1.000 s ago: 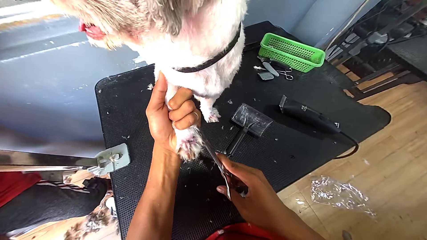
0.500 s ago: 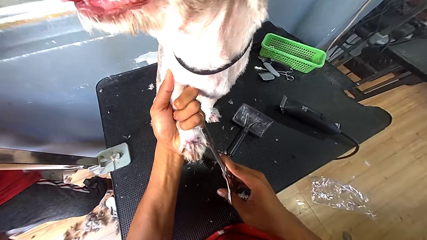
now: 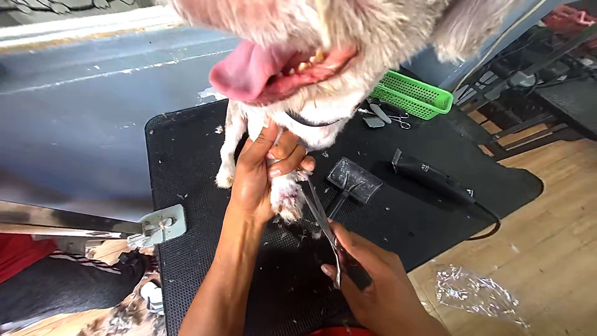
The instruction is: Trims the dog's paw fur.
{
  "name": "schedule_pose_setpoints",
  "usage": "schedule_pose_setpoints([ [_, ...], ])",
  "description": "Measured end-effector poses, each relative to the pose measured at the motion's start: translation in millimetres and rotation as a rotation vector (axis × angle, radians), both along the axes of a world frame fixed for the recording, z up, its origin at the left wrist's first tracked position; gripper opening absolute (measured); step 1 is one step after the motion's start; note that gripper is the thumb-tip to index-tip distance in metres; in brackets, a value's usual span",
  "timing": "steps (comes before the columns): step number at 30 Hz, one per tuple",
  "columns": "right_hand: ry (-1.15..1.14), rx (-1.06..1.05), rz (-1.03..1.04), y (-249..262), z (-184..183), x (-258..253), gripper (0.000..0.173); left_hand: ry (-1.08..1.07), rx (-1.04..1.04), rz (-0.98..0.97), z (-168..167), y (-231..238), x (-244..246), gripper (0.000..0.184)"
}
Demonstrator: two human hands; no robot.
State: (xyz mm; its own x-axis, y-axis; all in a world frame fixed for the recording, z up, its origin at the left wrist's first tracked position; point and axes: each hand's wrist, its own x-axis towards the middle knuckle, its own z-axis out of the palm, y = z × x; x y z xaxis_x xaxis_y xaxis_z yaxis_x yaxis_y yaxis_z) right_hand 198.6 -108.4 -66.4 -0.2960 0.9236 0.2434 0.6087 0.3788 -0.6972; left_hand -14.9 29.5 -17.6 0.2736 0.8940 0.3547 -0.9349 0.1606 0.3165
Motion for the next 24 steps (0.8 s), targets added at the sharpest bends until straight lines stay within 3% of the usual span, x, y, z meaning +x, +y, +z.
schedule_pose_setpoints([
  [4,-0.18,0.157,-0.079,5.8,-2.3,-0.2,0.051,0.068,0.017,0.059,2.1,-0.6,3.5,0.041],
  [9,-0.289,0.317,-0.142,21.2,3.3,1.6,0.048,0.193,-0.027,0.157,3.3,-3.3,9.1,0.033],
  [11,-0.303,0.356,-0.153,27.0,8.3,3.6,0.049,0.192,-0.011,0.139,3.4,-3.4,8.7,0.041],
  [24,-0.386,0.44,-0.17,50.1,17.2,-5.2,0.051,0.199,-0.012,0.188,12.5,-7.4,11.6,0.051],
])
